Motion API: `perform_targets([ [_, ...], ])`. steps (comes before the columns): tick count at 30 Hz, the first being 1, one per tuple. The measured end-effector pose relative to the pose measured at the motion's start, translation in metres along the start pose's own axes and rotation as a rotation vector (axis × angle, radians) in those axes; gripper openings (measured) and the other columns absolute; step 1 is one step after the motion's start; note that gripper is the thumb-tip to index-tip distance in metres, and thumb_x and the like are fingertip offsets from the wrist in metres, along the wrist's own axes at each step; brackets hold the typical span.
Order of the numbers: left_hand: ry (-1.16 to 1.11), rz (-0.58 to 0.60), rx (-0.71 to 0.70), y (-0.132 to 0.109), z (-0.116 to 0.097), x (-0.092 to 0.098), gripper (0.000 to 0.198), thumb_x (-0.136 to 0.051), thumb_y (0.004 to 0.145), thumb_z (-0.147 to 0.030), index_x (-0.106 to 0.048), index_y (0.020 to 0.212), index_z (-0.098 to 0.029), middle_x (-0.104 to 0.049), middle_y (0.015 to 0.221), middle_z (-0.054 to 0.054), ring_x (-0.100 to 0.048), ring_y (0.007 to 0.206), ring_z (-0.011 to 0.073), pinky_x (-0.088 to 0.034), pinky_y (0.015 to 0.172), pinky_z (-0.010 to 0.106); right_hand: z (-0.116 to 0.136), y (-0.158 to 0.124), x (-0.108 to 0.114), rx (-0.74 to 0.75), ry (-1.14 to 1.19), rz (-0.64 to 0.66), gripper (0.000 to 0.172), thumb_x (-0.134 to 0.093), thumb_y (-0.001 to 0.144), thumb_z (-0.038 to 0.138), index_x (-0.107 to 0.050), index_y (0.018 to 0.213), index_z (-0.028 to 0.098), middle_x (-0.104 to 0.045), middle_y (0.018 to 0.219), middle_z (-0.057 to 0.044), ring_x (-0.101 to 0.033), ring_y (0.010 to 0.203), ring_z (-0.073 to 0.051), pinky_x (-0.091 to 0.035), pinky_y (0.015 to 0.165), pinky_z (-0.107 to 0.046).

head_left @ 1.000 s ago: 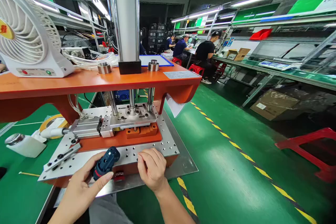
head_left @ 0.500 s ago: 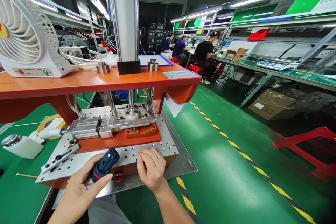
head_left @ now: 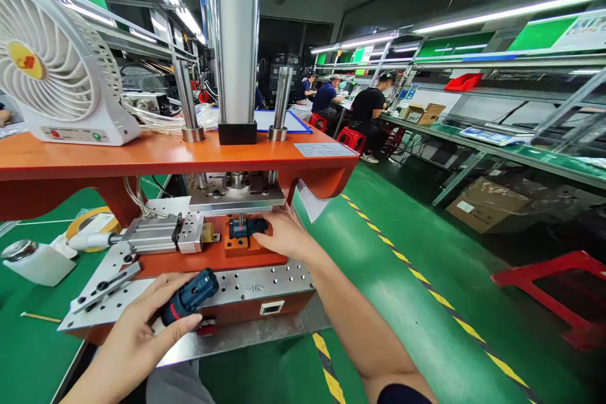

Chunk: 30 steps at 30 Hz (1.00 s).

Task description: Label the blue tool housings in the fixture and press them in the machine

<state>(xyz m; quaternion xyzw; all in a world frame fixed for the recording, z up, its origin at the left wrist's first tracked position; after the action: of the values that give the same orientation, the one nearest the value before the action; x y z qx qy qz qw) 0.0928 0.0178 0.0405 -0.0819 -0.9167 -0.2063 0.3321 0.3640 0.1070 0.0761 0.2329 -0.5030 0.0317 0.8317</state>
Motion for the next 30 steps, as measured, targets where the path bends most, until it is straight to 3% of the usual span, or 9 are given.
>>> perform_targets([
  [3,0.059,0.037,-0.025,0.013,-0.010,0.002,0.050,-0.073,0.082,-0.052,-0.067,0.128,-0.034,-0.074,0.126,0.000,-0.069,0.118,0.0246,-0.057,0.095,0.028,-0.004,0.020,-0.003,0.037,0.035,0.092,0.019,-0.084,0.072,0.020,-0.074,0.089,0.020,-0.073,0.093,-0.005,-0.062,0.101,-0.028,-0.046,0.096,-0.043],
  [6,0.110,0.059,-0.022,0.031,-0.015,0.002,0.051,-0.069,0.083,-0.056,-0.067,0.127,-0.031,-0.074,0.126,0.001,-0.069,0.118,0.0266,-0.057,0.096,0.031,-0.002,0.013,-0.006,0.018,0.060,0.036,0.023,-0.084,0.075,0.018,-0.072,0.095,0.017,-0.072,0.105,-0.008,-0.061,0.108,-0.028,-0.048,0.097,-0.042],
  [9,0.165,0.130,-0.042,0.055,-0.024,-0.003,0.051,-0.066,0.085,-0.056,-0.067,0.127,-0.029,-0.075,0.124,0.003,-0.071,0.114,0.0273,-0.057,0.097,0.035,0.005,-0.020,0.004,-0.001,0.182,-0.263,0.031,-0.074,0.084,0.014,-0.066,0.113,0.018,-0.067,0.120,-0.010,-0.061,0.114,-0.025,-0.050,0.100,-0.041],
  [13,0.204,0.200,-0.128,0.093,-0.044,-0.018,0.047,-0.065,0.089,-0.045,-0.066,0.130,-0.024,-0.070,0.134,0.007,-0.067,0.120,0.0284,-0.053,0.100,0.037,0.009,-0.092,0.020,0.006,0.305,-0.720,0.038,-0.064,0.093,0.017,-0.059,0.129,0.024,-0.064,0.127,-0.008,-0.061,0.119,-0.022,-0.049,0.106,-0.039],
  [18,0.297,0.299,-0.165,0.135,-0.051,-0.053,0.046,-0.057,0.093,-0.027,-0.060,0.138,-0.019,-0.073,0.125,0.011,-0.070,0.113,0.0282,-0.054,0.096,0.039,-0.029,-0.167,0.006,-0.280,0.469,-0.838,0.043,-0.065,0.094,0.028,-0.058,0.136,0.024,-0.060,0.135,-0.012,-0.062,0.120,-0.026,-0.049,0.107,-0.044],
  [20,0.322,0.313,-0.159,0.142,-0.050,-0.068,0.050,-0.055,0.094,-0.034,-0.057,0.142,-0.016,-0.067,0.136,0.014,-0.063,0.126,0.0313,-0.049,0.104,0.044,-0.050,-0.183,-0.003,-0.423,0.567,-0.852,0.048,-0.068,0.091,0.035,-0.058,0.136,0.021,-0.060,0.136,-0.014,-0.062,0.120,-0.028,-0.049,0.107,-0.046],
  [24,0.460,0.272,-0.243,0.135,-0.051,-0.081,0.078,-0.050,0.093,-0.064,-0.047,0.149,-0.011,-0.046,0.155,0.019,-0.038,0.146,0.0380,-0.021,0.122,0.058,-0.080,-0.181,-0.023,-0.606,0.802,-0.839,0.054,-0.072,0.085,0.049,-0.063,0.128,0.018,-0.067,0.128,-0.014,-0.065,0.115,-0.028,-0.050,0.104,-0.044],
  [27,0.542,0.110,-0.274,0.108,-0.035,-0.051,0.084,-0.043,0.091,-0.072,-0.046,0.149,-0.011,-0.047,0.155,0.019,-0.034,0.149,0.0367,-0.012,0.124,0.058,-0.095,-0.177,-0.046,-0.722,1.031,-0.789,0.057,-0.068,0.082,0.060,-0.065,0.118,0.016,-0.074,0.110,-0.012,-0.070,0.104,-0.027,-0.055,0.095,-0.042],
  [30,0.534,-0.325,-0.077,0.057,0.012,0.024,0.077,-0.032,0.095,-0.070,-0.053,0.141,-0.012,-0.053,0.151,0.019,-0.035,0.148,0.0360,-0.026,0.120,0.058,-0.111,-0.198,-0.074,-0.905,1.139,-0.726,0.061,-0.067,0.080,0.065,-0.061,0.121,0.020,-0.075,0.104,-0.008,-0.074,0.093,-0.027,-0.061,0.079,-0.038],
])
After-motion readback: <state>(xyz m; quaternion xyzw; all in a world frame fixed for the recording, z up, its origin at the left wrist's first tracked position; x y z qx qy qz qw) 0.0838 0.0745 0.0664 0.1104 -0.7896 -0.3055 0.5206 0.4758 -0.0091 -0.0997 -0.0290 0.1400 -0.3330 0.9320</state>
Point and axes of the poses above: each hand's wrist, its own y-axis towards the middle knuckle, its own x-axis out of the back of the hand, z = x × y, the point moved 5 cm from there along y, towards the middle knuckle
